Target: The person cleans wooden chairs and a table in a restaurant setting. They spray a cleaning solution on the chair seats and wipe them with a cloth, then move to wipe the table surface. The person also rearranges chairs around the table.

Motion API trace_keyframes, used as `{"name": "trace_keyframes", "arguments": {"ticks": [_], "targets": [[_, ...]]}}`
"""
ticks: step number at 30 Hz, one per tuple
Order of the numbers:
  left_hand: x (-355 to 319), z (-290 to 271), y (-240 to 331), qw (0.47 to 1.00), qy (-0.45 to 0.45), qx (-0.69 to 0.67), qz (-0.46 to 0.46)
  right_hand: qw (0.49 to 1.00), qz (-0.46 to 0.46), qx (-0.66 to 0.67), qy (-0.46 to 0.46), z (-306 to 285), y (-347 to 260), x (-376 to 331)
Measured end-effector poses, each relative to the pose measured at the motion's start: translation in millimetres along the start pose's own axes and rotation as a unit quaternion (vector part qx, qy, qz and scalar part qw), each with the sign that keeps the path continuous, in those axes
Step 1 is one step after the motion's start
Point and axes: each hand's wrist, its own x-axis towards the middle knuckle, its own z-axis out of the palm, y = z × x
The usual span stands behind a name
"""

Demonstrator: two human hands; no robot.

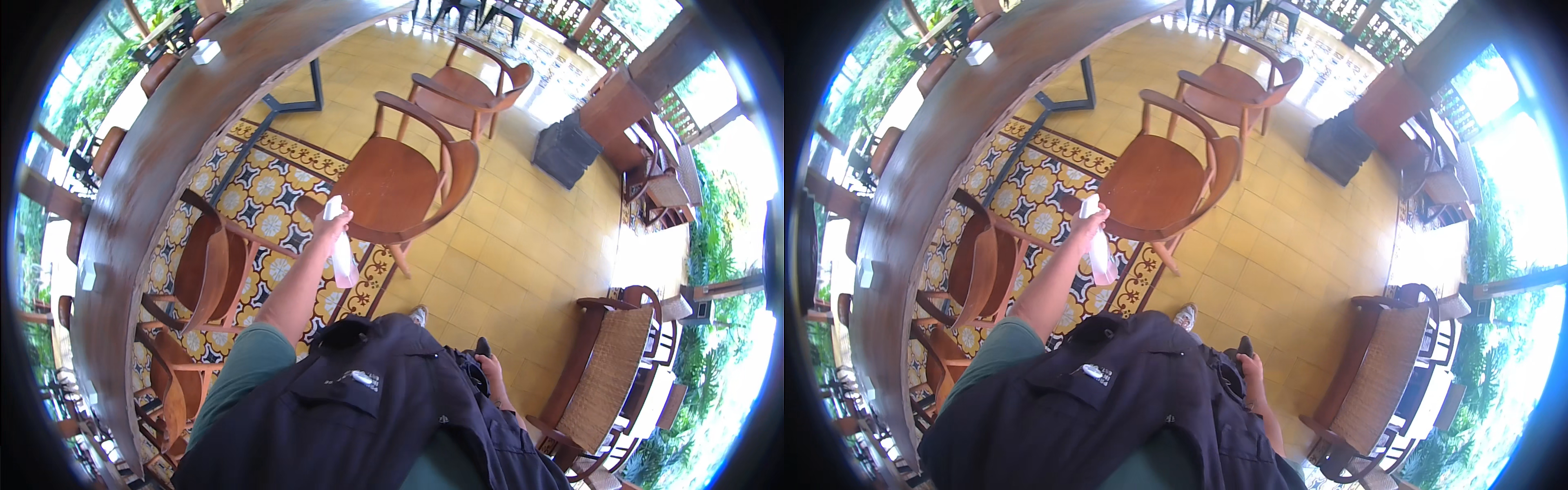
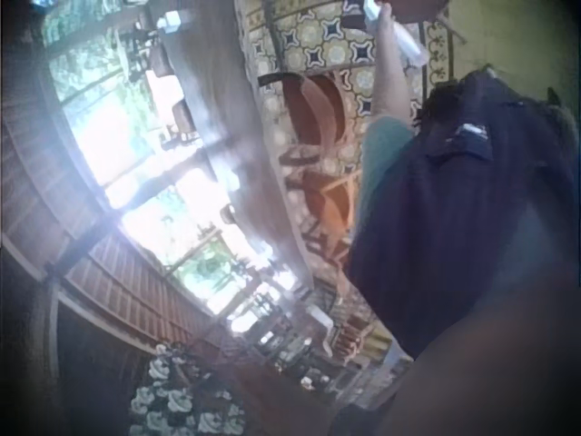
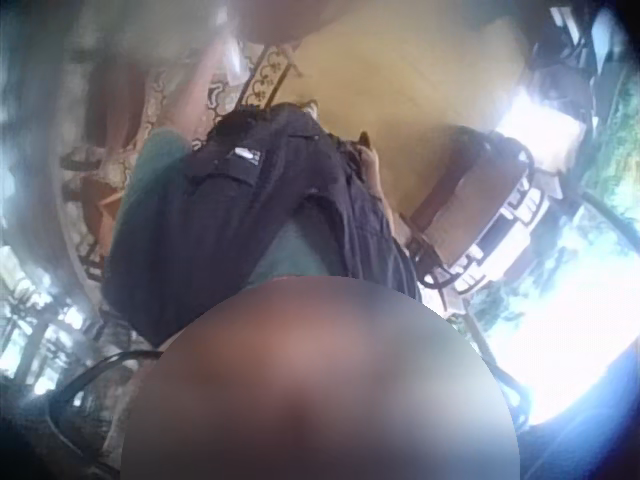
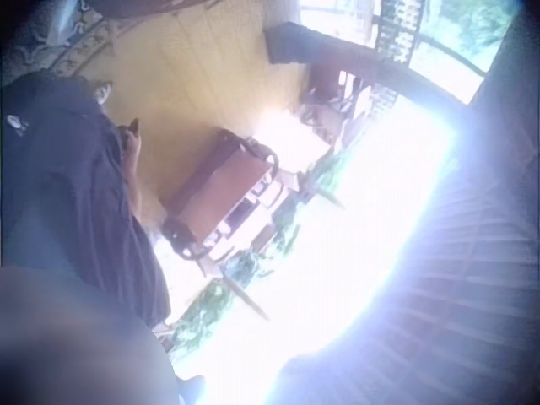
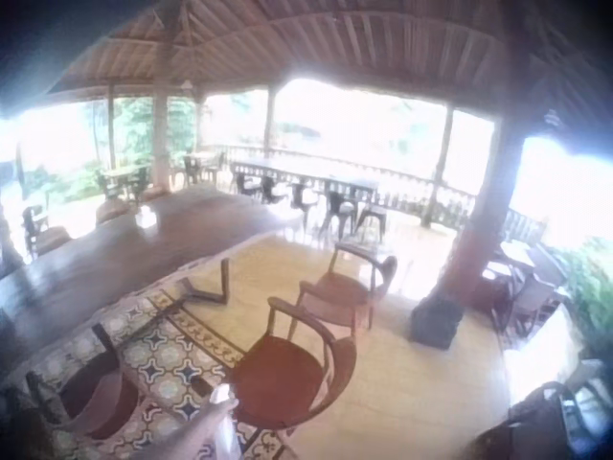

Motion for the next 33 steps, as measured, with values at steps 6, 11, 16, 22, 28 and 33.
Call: {"name": "trace_keyframes", "arguments": {"ticks": [6,11,16,22,28,33], "targets": [[17.4,69.4,6.3,0.998,0.032,0.052,-0.029,0.996,0.052,0.037,0.069,-89.1,-8.8,12.5],[13.5,117.0,37.2,0.997,-0.065,0.038,-0.025,0.989,0.119,0.056,0.071,-120.6,-12.6,41.9],[32.8,171.2,64.6,0.961,-0.242,0.044,-0.125,0.991,0.05,0.083,0.088,-111.1,-86.8,125.7],[79.6,220.7,56.7,0.966,-0.205,0.075,-0.141,0.975,-0.19,-0.087,0.081,-45.2,-357.5,182.5],[96.3,194.0,21.4,0.964,-0.129,0.186,-0.142,0.757,-0.594,-0.26,-0.082,86.6,-598.7,186.1],[67.7,153.7,-22.8,0.987,0.011,0.106,-0.124,0.545,-0.623,-0.527,-0.193,212.3,-674.3,234.6]]}}
